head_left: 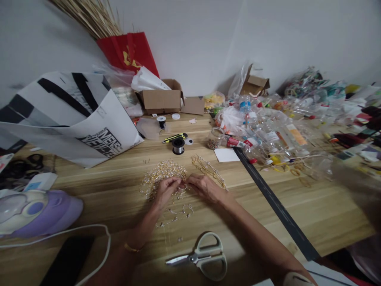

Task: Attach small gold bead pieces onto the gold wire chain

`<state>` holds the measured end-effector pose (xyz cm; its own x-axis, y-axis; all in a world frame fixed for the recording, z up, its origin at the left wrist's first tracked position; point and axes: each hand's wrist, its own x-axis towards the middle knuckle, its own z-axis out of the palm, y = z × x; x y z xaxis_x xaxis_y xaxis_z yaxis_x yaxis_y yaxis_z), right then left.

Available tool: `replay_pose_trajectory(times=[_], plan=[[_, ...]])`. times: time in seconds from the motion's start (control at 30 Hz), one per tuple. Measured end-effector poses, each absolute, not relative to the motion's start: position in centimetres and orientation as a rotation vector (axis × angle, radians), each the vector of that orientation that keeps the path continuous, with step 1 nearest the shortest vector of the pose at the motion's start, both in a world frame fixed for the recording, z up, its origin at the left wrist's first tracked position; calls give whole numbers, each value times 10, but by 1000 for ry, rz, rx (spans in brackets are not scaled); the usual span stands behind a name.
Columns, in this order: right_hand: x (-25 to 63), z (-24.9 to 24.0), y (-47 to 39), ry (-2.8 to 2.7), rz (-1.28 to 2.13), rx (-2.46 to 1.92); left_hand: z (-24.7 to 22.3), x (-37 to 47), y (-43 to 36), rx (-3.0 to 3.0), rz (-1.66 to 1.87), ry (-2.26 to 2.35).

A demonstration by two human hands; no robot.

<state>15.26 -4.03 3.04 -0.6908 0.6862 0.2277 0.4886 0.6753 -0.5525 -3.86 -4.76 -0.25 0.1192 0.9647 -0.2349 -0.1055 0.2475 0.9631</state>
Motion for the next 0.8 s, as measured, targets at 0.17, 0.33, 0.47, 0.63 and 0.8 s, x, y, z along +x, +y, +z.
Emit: replay_pose_trajectory(times=[0.17, 0.33, 0.47, 0.63, 0.8], plan=[[152, 30, -41, -2571, 478, -969, -7, -39, -48, 942, 979, 1114], [151, 32, -42, -2656, 339, -1026, -10, -39, -48, 919, 975, 1111], [151, 32, -41, -2698, 281, -1018, -11, -39, -49, 916, 995, 1099], [150, 27, -40, -2716, 209, -1040, -8, -39, -50, 954, 997, 1114], [150, 26, -41, -2678, 272, -1002, -4, -38, -51, 1018, 1025, 1119]])
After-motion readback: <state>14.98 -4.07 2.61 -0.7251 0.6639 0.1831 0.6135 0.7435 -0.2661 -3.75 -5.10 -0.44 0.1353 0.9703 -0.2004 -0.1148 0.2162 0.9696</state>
